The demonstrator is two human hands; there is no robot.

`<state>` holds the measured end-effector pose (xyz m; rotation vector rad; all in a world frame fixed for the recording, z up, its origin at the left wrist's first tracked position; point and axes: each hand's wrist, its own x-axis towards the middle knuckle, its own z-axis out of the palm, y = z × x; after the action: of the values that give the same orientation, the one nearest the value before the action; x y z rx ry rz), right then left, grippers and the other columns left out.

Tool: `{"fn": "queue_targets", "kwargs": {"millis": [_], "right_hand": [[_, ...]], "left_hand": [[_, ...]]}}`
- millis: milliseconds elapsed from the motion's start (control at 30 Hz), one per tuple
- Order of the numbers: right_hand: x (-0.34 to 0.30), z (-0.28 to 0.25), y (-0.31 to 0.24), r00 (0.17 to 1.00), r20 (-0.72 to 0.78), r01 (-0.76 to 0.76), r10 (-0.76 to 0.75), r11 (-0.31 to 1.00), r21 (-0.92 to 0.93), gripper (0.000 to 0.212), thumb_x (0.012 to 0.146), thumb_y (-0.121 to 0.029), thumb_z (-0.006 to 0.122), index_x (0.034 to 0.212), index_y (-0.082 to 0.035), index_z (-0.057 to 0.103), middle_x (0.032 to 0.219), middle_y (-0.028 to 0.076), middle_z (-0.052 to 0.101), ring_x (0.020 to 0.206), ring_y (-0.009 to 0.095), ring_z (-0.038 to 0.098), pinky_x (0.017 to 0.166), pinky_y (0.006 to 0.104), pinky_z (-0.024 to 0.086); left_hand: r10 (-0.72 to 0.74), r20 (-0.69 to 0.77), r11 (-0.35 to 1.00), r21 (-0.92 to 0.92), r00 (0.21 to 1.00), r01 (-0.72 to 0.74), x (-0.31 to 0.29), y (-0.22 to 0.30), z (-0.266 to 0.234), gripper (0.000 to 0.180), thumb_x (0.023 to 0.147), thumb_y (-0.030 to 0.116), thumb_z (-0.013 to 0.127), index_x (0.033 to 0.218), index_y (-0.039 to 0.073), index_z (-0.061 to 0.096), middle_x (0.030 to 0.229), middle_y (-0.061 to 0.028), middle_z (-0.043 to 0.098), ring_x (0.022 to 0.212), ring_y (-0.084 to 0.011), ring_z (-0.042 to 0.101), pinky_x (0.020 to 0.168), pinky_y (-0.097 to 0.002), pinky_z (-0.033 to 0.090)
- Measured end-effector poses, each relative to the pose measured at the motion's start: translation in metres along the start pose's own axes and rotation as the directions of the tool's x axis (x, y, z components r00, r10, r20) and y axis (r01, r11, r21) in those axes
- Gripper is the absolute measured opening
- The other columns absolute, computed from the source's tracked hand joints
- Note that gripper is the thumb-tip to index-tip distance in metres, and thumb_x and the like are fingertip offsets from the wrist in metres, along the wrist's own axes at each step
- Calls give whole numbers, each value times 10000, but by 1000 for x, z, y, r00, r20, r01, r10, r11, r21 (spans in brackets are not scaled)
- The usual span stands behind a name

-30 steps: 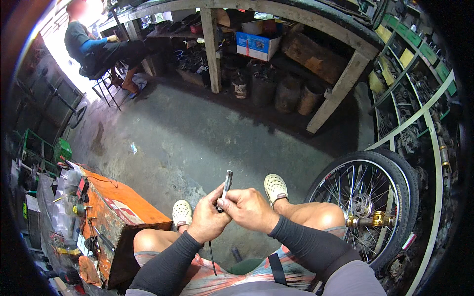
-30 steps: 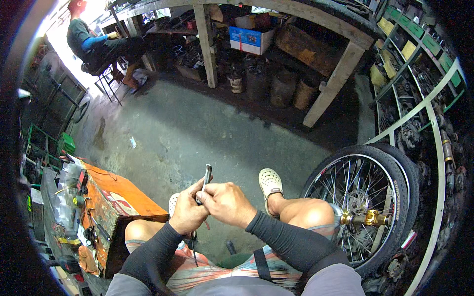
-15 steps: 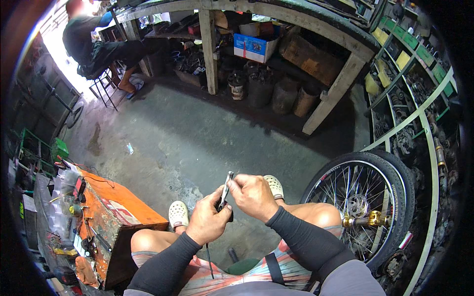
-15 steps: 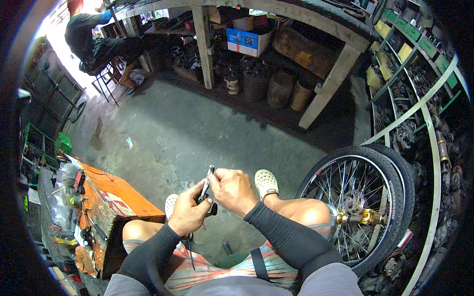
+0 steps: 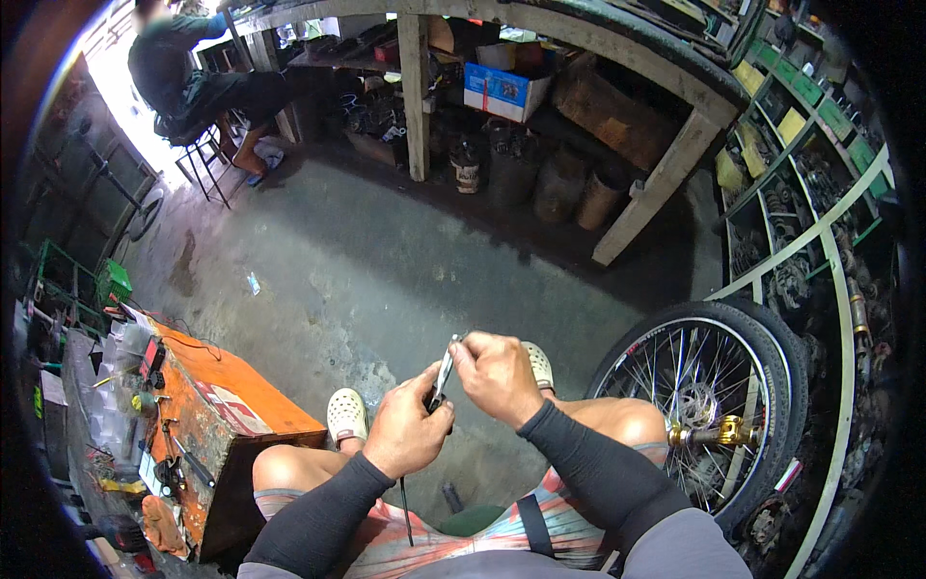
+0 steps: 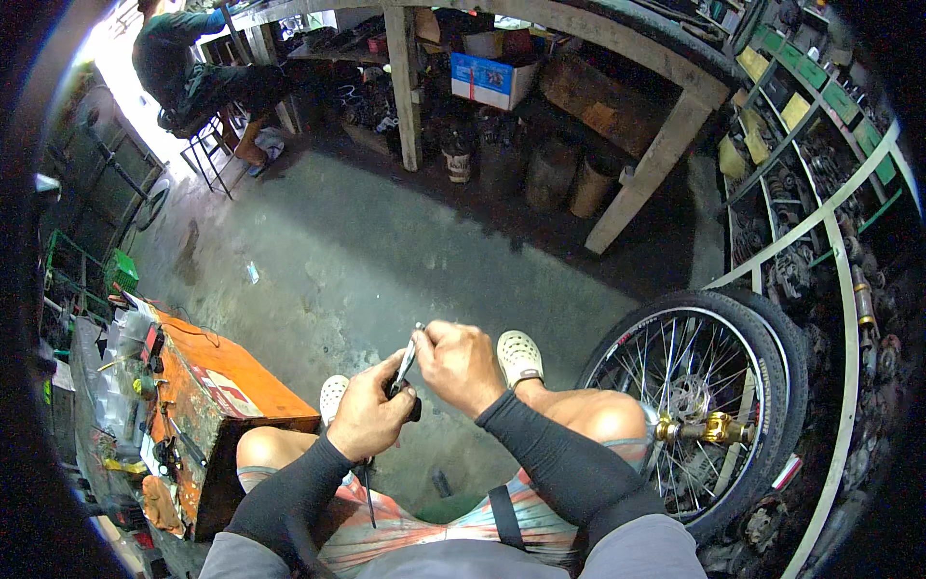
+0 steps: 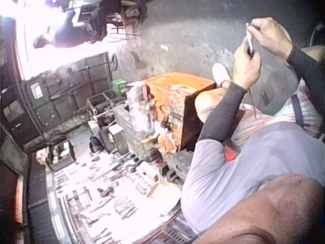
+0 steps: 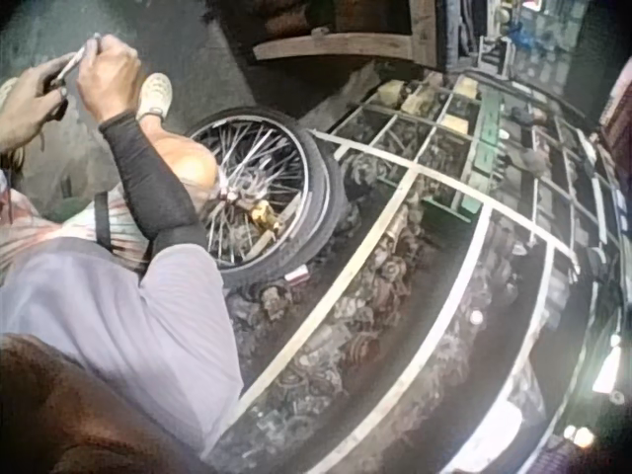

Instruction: The person sits in a workshop and cleans a bicycle brake lever with a cloth, then inserts and adjusts a brake cable. They repeatedly test the lever and cable tension while seated.

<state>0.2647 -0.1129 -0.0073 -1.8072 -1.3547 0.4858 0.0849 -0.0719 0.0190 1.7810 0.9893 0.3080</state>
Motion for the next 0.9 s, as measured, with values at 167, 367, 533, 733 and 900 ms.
{"fn": "queue_targets", "kwargs": {"millis": [167, 367, 533, 733, 900], "right_hand": [[-1, 2, 2, 997, 17, 72, -71, 997, -18, 332, 1027, -259, 699, 782, -36, 686, 740, 203, 689, 712, 422, 708, 641, 519, 537], [3, 4, 9, 991, -92, 94, -96, 995, -29, 304, 1047, -246, 698, 827, -38, 663, 786, 177, 705, 749, 423, 702, 657, 517, 543], [21, 2, 13, 970, -244, -30, 23, 999, -26, 377, 1066, -264, 679, 784, -19, 637, 736, 203, 668, 700, 434, 684, 620, 504, 520], [1, -4, -4, 999, -36, 19, -18, 999, 40, 414, 1061, -324, 681, 792, -10, 651, 765, 241, 677, 709, 465, 678, 615, 532, 487], [30, -19, 17, 978, -139, -152, 153, 988, 17, 407, 1094, -341, 646, 891, -1, 740, 672, 197, 649, 579, 253, 628, 585, 431, 485]], "left_hand": [[-45, 24, 993, -104, 999, 47, -6, -11, 3, 587, 917, 125, 667, 1472, -49, 596, 990, -268, 718, 896, -368, 737, 848, -449, 573], [-29, 41, 992, -118, 999, 33, -3, 3, -3, 569, 921, 98, 656, 1464, -60, 594, 896, -223, 711, 802, -282, 727, 762, -413, 574], [82, -2, 992, -99, 997, -82, 4, 0, -5, 567, 928, 117, 657, 1467, -49, 598, 890, -217, 709, 798, -300, 718, 780, -422, 570], [-17, 38, 991, -132, 999, 22, -5, -5, -1, 574, 930, 86, 637, 1490, -29, 586, 898, -202, 714, 818, -274, 739, 784, -405, 583], [-8, 0, 970, -242, 1000, 8, -9, -4, -4, 542, 969, 77, 650, 1490, -56, 585, 943, -112, 734, 830, -164, 705, 751, -349, 576]]}}
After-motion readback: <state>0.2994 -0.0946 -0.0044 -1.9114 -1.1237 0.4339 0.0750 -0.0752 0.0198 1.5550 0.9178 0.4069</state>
